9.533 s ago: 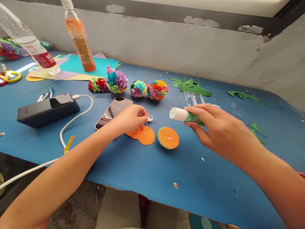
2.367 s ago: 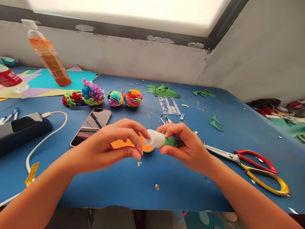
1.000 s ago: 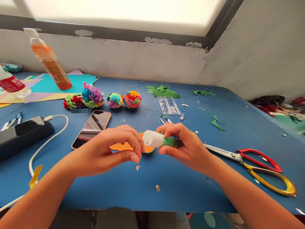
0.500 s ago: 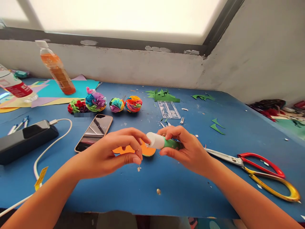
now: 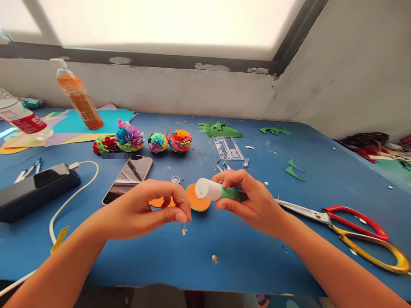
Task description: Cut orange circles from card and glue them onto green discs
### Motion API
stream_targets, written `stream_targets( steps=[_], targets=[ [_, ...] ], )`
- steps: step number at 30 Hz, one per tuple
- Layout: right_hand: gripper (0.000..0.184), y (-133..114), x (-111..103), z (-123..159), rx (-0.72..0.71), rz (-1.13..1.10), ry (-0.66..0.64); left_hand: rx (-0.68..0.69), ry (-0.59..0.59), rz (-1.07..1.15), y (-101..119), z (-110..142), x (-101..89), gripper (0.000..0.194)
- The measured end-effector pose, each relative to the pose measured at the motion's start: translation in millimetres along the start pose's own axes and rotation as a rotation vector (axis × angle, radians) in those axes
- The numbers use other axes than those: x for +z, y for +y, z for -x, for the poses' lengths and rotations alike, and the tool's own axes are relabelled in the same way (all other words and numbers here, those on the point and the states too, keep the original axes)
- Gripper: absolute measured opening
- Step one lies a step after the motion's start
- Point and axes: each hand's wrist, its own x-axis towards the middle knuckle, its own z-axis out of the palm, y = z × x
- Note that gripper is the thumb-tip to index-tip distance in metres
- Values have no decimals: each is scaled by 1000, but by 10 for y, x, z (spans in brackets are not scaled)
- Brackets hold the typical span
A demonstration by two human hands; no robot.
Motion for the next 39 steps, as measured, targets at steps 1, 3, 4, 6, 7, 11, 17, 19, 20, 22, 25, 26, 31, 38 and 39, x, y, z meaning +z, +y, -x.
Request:
stream_targets(
  steps=[1, 3, 4, 6, 7, 11, 17, 19, 20, 22, 25, 26, 31, 38, 39],
  targets=[
    [28, 0, 0, -3, 10, -6, 1, 2, 22, 28, -4, 0, -4, 10],
    [27, -2, 4, -7, 30, -20, 11, 21, 82, 75, -15, -4, -4, 11],
    [27, -4, 9, -7, 36, -28, 18, 29, 111, 86, -21, -7, 1, 11],
    [26, -13, 21, -5, 47, -39, 24, 53, 154, 64, -35, -11, 17, 9],
    [26, -18, 27, -2, 55, -40, 24, 73, 165, 27, -42, -13, 27, 7],
    [30, -27, 44, 4, 96, -43, 27, 171, 188, -162, -69, -25, 56, 6],
    [34, -19, 43, 0, 117, -15, 44, 212, 181, -139, -72, -22, 50, 8],
    [34, -27, 42, -4, 124, -7, 50, 187, 204, -120, -68, -16, 51, 9],
    [34, -33, 41, -6, 127, -2, 51, 172, 217, -128, -68, -15, 52, 10],
    [34, -48, 38, -12, 130, 7, 49, 155, 220, -167, -69, -17, 55, 11],
    [33, -61, 33, -22, 126, 28, 55, 154, 179, -160, -76, -23, 50, 9],
    [33, -61, 30, -25, 123, 35, 59, 152, 171, -132, -78, -24, 46, 10],
    [34, -45, 23, -32, 130, 58, 51, 84, 167, -47, -79, -22, 34, 14],
    [38, -56, 46, -32, 208, 30, 52, 312, 207, -465, -125, -62, 103, 8],
    [38, -64, 51, -32, 221, 17, 51, 358, 209, -541, -136, -65, 118, 9]
  ],
)
